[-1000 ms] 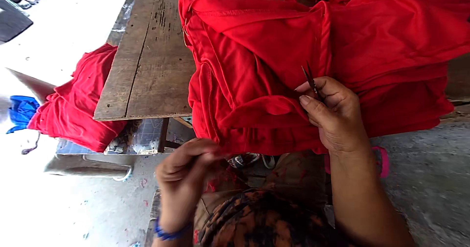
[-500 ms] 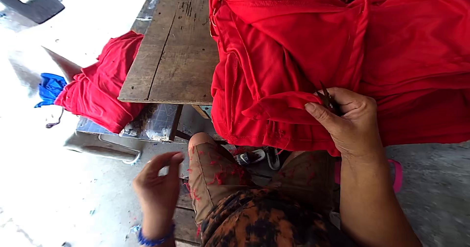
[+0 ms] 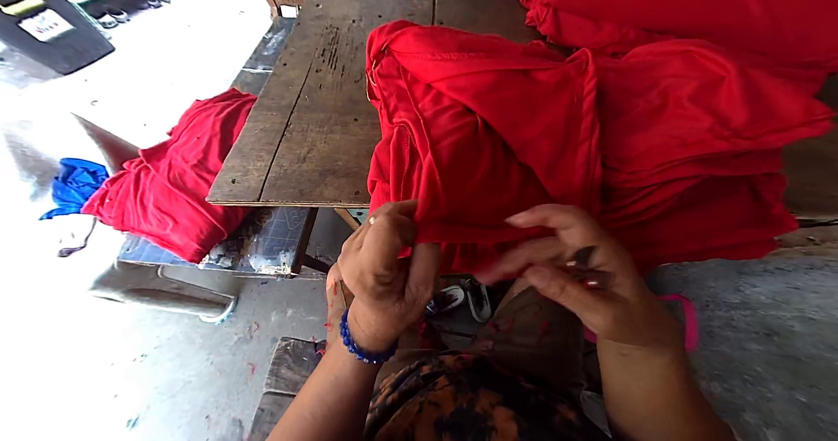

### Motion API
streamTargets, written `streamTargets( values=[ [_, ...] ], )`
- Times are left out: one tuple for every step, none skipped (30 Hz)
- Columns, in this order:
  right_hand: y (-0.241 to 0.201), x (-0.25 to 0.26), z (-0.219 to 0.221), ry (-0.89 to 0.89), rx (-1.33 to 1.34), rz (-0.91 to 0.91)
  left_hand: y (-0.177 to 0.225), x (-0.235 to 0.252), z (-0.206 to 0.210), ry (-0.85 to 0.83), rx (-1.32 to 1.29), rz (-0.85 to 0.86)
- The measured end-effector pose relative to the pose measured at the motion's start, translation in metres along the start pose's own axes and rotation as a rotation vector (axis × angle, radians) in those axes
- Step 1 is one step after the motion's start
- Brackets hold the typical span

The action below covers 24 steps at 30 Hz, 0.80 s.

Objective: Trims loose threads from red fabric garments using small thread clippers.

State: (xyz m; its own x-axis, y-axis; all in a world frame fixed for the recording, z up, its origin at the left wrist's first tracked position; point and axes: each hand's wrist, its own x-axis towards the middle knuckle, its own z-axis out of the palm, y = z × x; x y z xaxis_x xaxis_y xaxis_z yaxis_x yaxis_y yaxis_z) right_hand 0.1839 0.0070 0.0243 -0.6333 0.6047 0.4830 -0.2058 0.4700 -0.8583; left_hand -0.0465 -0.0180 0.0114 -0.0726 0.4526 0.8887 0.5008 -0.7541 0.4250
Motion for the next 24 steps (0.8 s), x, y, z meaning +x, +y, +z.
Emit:
streamTargets(
  values=[
    [-0.002,0.008,0.003,-0.079,-0.020,0.010,0.003,0.009,0.001,-0.048,-0.027,0.035],
    [-0.005,0.017,0.002,-0.110,-0.060,0.014,0.006,0.020,0.004,-0.086,-0.060,0.062],
    [-0.009,0.025,-0.003,-0.078,-0.108,0.019,0.008,0.031,0.007,-0.117,-0.097,0.068],
    [-0.013,0.034,-0.014,0.005,-0.160,0.025,0.010,0.039,0.009,-0.142,-0.136,0.052],
    [-0.015,0.042,-0.027,0.146,-0.172,0.025,0.012,0.045,0.009,-0.165,-0.162,0.025],
    [-0.012,0.050,-0.042,0.314,-0.138,0.036,0.014,0.046,0.008,-0.185,-0.172,-0.014],
    [-0.004,0.056,-0.058,0.447,-0.116,0.051,0.015,0.042,0.007,-0.176,-0.163,-0.060],
    [0.008,0.059,-0.074,0.564,-0.095,0.082,0.015,0.034,0.007,-0.155,-0.154,-0.109],
    [0.022,0.060,-0.085,0.673,-0.047,0.135,0.016,0.023,0.007,-0.153,-0.135,-0.150],
    [0.033,0.059,-0.093,0.779,0.038,0.180,0.015,0.009,0.007,-0.184,-0.107,-0.176],
    [0.038,0.057,-0.099,0.837,0.133,0.180,0.015,-0.004,0.009,-0.240,-0.054,-0.195],
    [0.039,0.054,-0.101,0.835,0.178,0.147,0.014,-0.016,0.011,-0.313,0.042,-0.211],
    [0.040,0.052,-0.100,0.808,0.180,0.101,0.014,-0.027,0.013,-0.383,0.155,-0.229],
    [0.039,0.048,-0.096,0.797,0.161,0.051,0.014,-0.036,0.014,-0.427,0.241,-0.244],
    [0.038,0.045,-0.092,0.798,0.129,-0.015,0.012,-0.041,0.015,-0.422,0.273,-0.249],
    [0.035,0.042,-0.090,0.787,0.079,-0.098,0.010,-0.041,0.014,-0.393,0.265,-0.242],
    [0.029,0.037,-0.089,0.747,0.000,-0.168,0.010,-0.039,0.010,-0.379,0.227,-0.236],
    [0.022,0.031,-0.085,0.709,-0.078,-0.218,0.011,-0.036,0.005,-0.375,0.179,-0.232],
    [0.013,0.024,-0.079,0.669,-0.161,-0.239,0.012,-0.034,-0.001,-0.378,0.145,-0.234],
    [0.005,0.018,-0.070,0.623,-0.267,-0.235,0.013,-0.031,-0.006,-0.385,0.117,-0.241],
    [-0.001,0.013,-0.061,0.566,-0.418,-0.204,0.013,-0.028,-0.009,-0.403,0.084,-0.252],
    [-0.004,0.011,-0.051,0.529,-0.564,-0.170,0.014,-0.026,-0.011,-0.433,0.042,-0.268],
    [-0.004,0.011,-0.042,0.513,-0.718,-0.122,0.015,-0.026,-0.011,-0.471,0.006,-0.288],
    [-0.002,0.010,-0.035,0.498,-0.885,-0.044,0.016,-0.026,-0.010,-0.501,-0.014,-0.305]
  ],
)
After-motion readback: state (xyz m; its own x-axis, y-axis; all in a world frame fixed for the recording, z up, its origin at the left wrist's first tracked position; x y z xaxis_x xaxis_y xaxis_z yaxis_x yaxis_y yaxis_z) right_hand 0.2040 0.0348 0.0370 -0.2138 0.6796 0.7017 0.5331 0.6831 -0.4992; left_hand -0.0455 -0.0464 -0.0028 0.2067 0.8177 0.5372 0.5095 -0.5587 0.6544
